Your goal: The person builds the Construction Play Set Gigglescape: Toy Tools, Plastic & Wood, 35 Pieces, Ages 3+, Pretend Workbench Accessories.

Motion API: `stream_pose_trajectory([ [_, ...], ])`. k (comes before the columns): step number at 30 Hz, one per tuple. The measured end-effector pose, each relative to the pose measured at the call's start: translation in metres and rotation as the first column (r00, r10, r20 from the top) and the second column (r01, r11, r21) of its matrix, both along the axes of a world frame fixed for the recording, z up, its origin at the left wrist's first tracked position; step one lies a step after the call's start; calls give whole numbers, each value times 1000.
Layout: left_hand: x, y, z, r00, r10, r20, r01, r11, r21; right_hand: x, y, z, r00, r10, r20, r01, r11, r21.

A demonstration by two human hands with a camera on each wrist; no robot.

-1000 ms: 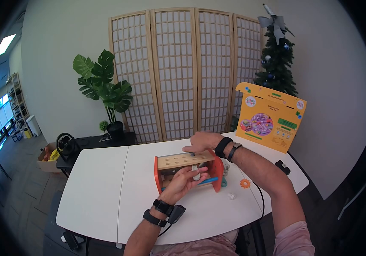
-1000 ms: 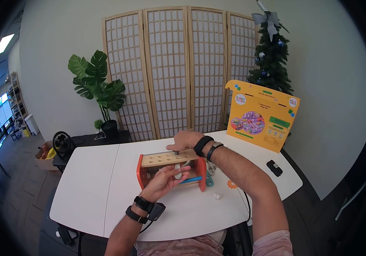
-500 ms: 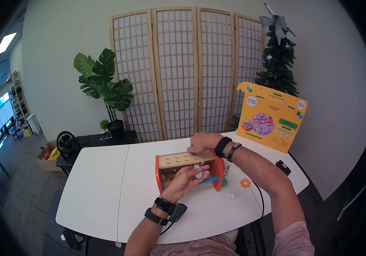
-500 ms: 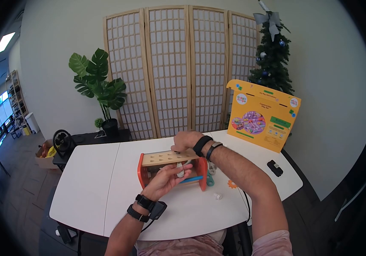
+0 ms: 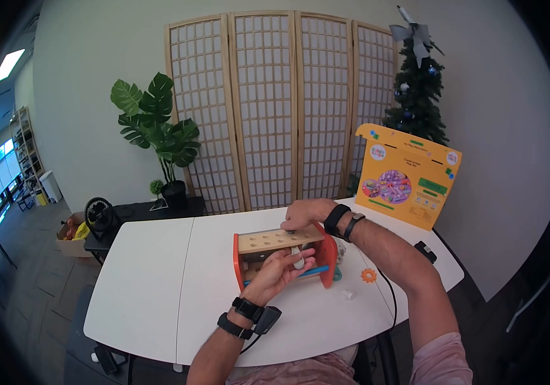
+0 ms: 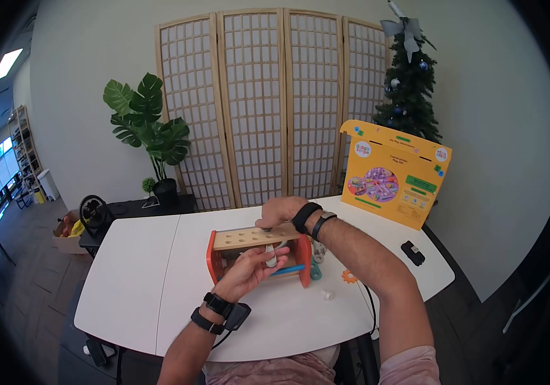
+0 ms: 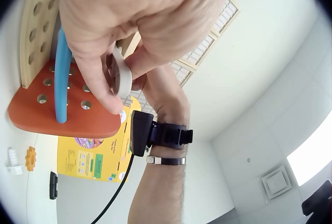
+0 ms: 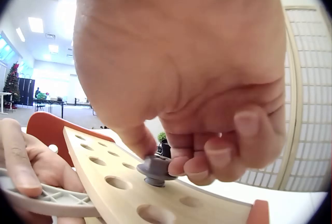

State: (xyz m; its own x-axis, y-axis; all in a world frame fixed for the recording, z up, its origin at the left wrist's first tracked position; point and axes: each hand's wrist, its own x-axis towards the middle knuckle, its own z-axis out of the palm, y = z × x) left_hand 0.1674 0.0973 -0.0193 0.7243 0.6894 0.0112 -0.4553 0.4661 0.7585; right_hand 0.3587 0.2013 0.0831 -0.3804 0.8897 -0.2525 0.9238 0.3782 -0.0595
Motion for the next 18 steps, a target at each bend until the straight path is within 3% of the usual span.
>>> stream_pose_trajectory([
  [4,1,3,-3,1000,-8,3,8,1000,5,-5,-11,5,996,-71,60,65,993,103],
  [7,1,2,-3,1000,1,1,-1,1000,4,-2,1,-4,1000,-5,-17,6,998,63],
  [10,1,2,-3,1000,-2,-2,2,1000,-1,-4,-1,-4,996,-41,75,41,999,2],
  [13,0,1,-1,1000,-2,0,2,1000,-2,-9,-9,2,986,-115,122,101,988,116],
  [15,0,1,-2,1000,5,-1,-5,1000,-5,2,11,-13,997,72,31,-73,996,55],
  [16,0,1,-2,1000,6,-1,-6,1000,-6,1,9,-13,997,72,31,-74,996,54],
  [18,0,2,-3,1000,-5,2,5,1000,5,0,3,-12,996,-62,68,57,996,66],
])
